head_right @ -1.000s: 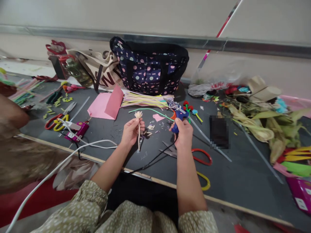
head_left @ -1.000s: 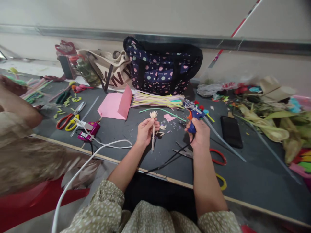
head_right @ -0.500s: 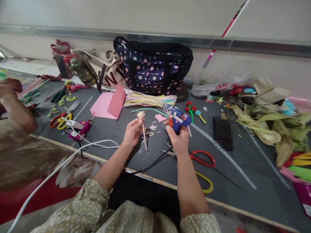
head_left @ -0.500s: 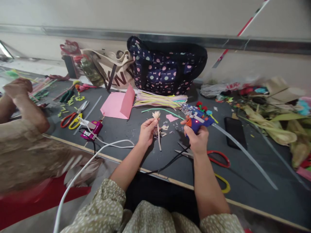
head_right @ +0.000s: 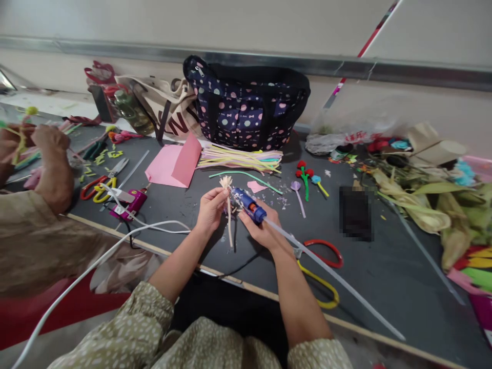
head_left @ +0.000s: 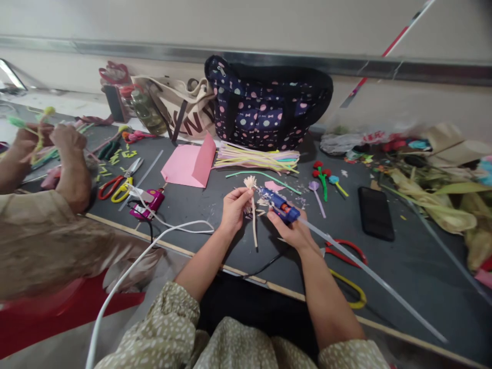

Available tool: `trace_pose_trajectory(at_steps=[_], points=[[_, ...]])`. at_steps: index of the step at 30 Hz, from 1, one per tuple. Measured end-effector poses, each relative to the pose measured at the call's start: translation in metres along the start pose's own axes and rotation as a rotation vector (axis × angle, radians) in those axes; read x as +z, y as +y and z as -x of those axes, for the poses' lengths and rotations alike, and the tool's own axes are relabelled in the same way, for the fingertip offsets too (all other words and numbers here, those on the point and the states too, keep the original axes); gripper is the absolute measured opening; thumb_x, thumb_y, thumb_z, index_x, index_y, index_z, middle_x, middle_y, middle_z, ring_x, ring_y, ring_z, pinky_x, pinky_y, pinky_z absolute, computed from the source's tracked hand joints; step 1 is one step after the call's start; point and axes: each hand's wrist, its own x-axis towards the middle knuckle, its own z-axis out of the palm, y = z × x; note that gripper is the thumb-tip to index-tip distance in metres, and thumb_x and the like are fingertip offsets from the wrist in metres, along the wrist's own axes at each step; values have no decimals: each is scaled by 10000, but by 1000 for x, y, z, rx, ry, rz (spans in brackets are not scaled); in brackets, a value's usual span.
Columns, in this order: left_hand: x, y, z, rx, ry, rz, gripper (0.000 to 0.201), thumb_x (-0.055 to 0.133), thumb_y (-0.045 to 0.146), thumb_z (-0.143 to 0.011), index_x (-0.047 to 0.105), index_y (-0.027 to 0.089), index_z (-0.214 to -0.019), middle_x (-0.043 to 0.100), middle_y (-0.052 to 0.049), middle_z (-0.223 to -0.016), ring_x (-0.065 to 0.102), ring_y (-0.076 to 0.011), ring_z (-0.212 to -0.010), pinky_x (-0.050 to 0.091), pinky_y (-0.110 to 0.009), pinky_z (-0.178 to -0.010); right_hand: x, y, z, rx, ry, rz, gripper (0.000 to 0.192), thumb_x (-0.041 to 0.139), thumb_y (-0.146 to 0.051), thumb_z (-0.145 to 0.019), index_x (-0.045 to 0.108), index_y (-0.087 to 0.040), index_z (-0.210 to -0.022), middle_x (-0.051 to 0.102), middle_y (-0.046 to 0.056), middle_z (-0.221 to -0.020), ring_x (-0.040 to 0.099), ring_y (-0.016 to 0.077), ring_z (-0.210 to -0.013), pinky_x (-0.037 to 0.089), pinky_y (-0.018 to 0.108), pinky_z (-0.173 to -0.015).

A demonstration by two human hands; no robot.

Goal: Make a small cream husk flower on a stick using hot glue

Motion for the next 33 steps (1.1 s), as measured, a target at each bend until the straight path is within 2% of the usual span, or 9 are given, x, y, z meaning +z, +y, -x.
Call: trace_pose_trajectory(at_steps=[7,12,16,21,33], points=[[0,-2,0,32,5,-19,250,864,300,-601,721,148,-739,643,27,-601,524,-48,-467,433,-173,-480,-3,-4,-3,-93,-51,137,220,595,-441,-858,651,-239,-925,712,54,-868,688,232,-832,557,359,-784],[0,-2,0,19,20,-41,268,867,318,-589,716,150,-732,634,25,-586,532,-63,-471,447,-190,-489,-3,-5,-3,-120,-60,131,196,603,-415,-846,653,-243,-924,718,55,-873,691,233,-816,561,354,-756],[0,-2,1,27,18,-50,255,861,316,-599,718,148,-726,627,25,-574,525,-59,-466,436,-183,-483,-1,-4,-1,-97,-8,137,206,603,-431,-845,657,-244,-911,716,50,-853,685,227,-786,558,358,-760],[1,-1,2,50,2,-46,229,862,298,-604,723,148,-707,625,24,-570,511,-46,-460,423,-166,-472,0,-5,0,-57,-13,155,256,581,-481,-854,650,-242,-915,710,50,-845,677,232,-778,554,366,-762],[0,-2,2,56,-15,-50,225,861,297,-615,728,146,-716,620,23,-573,510,-49,-466,434,-169,-475,-2,-5,-1,-96,-16,187,239,569,-463,-869,652,-241,-901,694,41,-813,656,219,-736,537,345,-725]])
